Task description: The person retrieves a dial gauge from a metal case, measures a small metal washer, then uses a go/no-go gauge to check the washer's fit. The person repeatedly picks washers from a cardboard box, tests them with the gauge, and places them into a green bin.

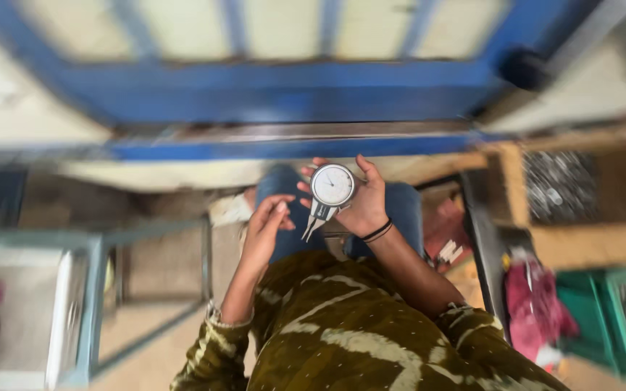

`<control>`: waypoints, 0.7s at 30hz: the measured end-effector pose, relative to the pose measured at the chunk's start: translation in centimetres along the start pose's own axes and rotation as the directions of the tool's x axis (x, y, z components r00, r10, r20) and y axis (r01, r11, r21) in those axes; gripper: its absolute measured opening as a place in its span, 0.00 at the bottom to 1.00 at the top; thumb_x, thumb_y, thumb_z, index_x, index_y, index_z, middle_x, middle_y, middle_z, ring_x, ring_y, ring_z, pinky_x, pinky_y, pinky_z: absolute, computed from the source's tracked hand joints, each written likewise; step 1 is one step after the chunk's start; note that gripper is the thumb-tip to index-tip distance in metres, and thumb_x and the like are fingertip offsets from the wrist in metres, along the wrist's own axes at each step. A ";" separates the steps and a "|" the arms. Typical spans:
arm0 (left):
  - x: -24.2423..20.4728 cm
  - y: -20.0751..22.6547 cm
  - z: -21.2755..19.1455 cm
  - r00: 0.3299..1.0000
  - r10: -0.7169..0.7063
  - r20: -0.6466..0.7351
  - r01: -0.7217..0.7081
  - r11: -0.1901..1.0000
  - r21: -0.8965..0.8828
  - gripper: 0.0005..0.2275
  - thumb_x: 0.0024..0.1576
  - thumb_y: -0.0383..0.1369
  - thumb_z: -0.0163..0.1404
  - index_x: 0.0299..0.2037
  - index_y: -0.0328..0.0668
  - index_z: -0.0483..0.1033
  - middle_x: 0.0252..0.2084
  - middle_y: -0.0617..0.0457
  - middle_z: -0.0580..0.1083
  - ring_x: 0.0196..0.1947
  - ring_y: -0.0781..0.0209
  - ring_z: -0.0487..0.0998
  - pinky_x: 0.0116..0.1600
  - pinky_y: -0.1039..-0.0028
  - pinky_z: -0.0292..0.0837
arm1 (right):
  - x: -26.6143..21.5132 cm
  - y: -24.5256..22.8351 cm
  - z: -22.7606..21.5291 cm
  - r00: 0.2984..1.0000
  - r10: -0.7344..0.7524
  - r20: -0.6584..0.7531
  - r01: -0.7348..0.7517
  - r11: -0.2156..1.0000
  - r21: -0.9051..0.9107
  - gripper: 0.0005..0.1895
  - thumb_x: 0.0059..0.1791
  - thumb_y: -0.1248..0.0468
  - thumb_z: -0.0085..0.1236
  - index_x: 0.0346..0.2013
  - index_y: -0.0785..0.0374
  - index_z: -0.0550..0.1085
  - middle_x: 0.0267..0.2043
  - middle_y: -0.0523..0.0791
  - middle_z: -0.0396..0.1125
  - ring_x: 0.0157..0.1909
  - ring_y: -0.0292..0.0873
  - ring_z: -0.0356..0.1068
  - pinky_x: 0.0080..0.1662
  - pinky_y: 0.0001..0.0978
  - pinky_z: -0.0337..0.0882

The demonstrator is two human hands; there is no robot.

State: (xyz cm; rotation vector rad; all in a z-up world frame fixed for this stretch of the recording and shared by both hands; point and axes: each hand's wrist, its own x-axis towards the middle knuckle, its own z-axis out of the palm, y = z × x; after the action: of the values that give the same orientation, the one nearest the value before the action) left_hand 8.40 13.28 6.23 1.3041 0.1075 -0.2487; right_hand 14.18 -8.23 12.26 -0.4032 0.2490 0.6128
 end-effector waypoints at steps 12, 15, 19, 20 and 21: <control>-7.5 -3.6 -10.3 0.869 -0.031 -0.494 0.038 0.999 0.004 0.18 0.64 0.46 0.48 0.52 0.37 0.73 0.33 0.52 0.72 0.30 0.69 0.71 0.31 0.75 0.70 | 13.1 16.9 1.7 0.920 0.391 0.028 -0.300 0.748 -0.591 0.24 0.56 0.50 0.45 0.57 0.66 0.72 0.48 0.48 0.74 0.51 0.45 0.74 0.55 0.40 0.72; -10.1 -4.5 -12.1 0.842 -0.067 -0.535 0.054 0.998 -0.041 0.23 0.68 0.48 0.47 0.38 0.29 0.75 0.25 0.54 0.69 0.23 0.67 0.70 0.28 0.75 0.67 | 13.7 20.2 1.3 0.910 0.407 -0.076 -0.325 0.590 -0.739 0.20 0.54 0.54 0.51 0.55 0.62 0.72 0.47 0.44 0.74 0.48 0.41 0.73 0.50 0.36 0.72; -13.2 -6.0 -14.1 0.757 -0.085 -0.648 0.077 0.996 -0.041 0.20 0.63 0.49 0.47 0.36 0.36 0.77 0.21 0.58 0.71 0.20 0.68 0.69 0.27 0.75 0.65 | 14.9 23.6 1.4 0.816 0.572 -0.085 -0.356 0.380 -0.854 0.15 0.53 0.59 0.58 0.52 0.61 0.72 0.41 0.42 0.72 0.37 0.36 0.70 0.34 0.31 0.65; -13.9 -6.5 -14.8 0.738 -0.087 -0.669 0.118 0.993 0.002 0.21 0.64 0.49 0.47 0.36 0.35 0.78 0.21 0.57 0.69 0.20 0.68 0.68 0.27 0.75 0.64 | 15.0 24.2 1.4 0.776 0.623 -0.096 -0.372 0.329 -0.868 0.15 0.53 0.60 0.59 0.52 0.60 0.72 0.39 0.42 0.71 0.33 0.36 0.68 0.29 0.29 0.61; -14.6 -7.1 -15.6 0.719 -0.088 -0.689 0.162 0.986 0.043 0.21 0.64 0.49 0.48 0.36 0.34 0.78 0.20 0.55 0.68 0.20 0.68 0.67 0.26 0.74 0.63 | 15.3 24.8 1.6 0.777 0.623 -0.093 -0.353 0.309 -0.883 0.15 0.52 0.61 0.60 0.52 0.61 0.72 0.40 0.43 0.72 0.33 0.37 0.70 0.29 0.29 0.65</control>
State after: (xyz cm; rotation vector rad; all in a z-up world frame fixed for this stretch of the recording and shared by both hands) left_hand -6.45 28.32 -1.33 1.4379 0.8354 0.1362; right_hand 11.56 18.61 1.19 -1.2804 -0.2761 1.4326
